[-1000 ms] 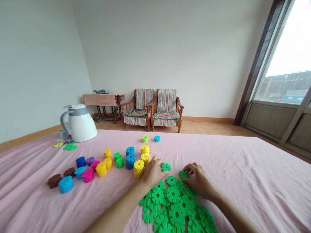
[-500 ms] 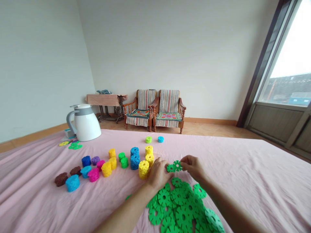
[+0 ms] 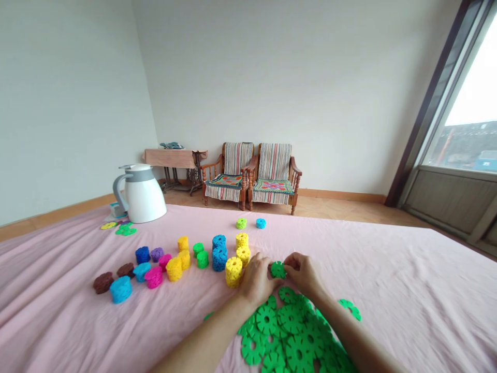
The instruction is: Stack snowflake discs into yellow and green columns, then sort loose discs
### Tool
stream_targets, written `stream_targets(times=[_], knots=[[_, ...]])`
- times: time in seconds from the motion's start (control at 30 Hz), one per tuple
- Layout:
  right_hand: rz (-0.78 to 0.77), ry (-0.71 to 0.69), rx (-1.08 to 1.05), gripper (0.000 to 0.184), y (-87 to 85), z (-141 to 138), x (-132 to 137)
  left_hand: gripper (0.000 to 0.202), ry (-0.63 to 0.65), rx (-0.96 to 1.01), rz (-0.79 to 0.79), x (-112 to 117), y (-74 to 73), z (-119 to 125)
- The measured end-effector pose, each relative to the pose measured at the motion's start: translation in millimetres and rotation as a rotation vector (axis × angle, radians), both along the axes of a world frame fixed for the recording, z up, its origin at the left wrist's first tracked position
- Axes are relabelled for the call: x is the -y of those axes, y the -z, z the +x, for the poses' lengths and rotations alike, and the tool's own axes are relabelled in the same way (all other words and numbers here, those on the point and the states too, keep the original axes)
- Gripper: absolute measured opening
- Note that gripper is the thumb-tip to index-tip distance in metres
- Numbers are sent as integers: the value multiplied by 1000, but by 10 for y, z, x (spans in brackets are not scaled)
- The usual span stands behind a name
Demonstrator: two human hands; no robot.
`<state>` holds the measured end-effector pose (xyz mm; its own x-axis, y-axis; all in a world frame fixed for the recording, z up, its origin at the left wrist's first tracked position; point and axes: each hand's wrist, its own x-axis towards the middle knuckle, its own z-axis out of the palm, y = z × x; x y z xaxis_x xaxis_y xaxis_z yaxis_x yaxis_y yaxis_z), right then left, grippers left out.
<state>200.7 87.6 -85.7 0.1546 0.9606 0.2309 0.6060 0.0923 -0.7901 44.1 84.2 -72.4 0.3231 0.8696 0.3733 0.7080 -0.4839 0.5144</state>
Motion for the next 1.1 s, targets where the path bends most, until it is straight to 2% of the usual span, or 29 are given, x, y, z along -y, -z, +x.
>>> stream_targets(times=[0.43, 0.57, 0.67, 0.73, 0.8, 0.9, 1.1], knots=[[36, -52, 72, 14, 29, 21, 14, 26, 8, 18, 7, -1, -14, -2], [25, -87, 111, 12, -134, 59, 115, 25, 15, 14, 6, 1, -27, -7], [-72, -269, 206, 5, -359, 109, 276, 26, 16, 9, -5, 7, -43, -14], [-165, -398, 306, 13, -494, 130, 379, 26, 12, -1, -18, 11, -56, -15], [-200, -452, 389, 19, -575, 133, 445, 25, 14, -11, -28, 15, -69, -15], [-213, -449, 421, 24, -596, 118, 464, 23, 21, -8, -27, 17, -80, -12], [-288, -456, 335, 27, -517, 111, 401, 24, 29, 5, -28, 21, -78, -16]])
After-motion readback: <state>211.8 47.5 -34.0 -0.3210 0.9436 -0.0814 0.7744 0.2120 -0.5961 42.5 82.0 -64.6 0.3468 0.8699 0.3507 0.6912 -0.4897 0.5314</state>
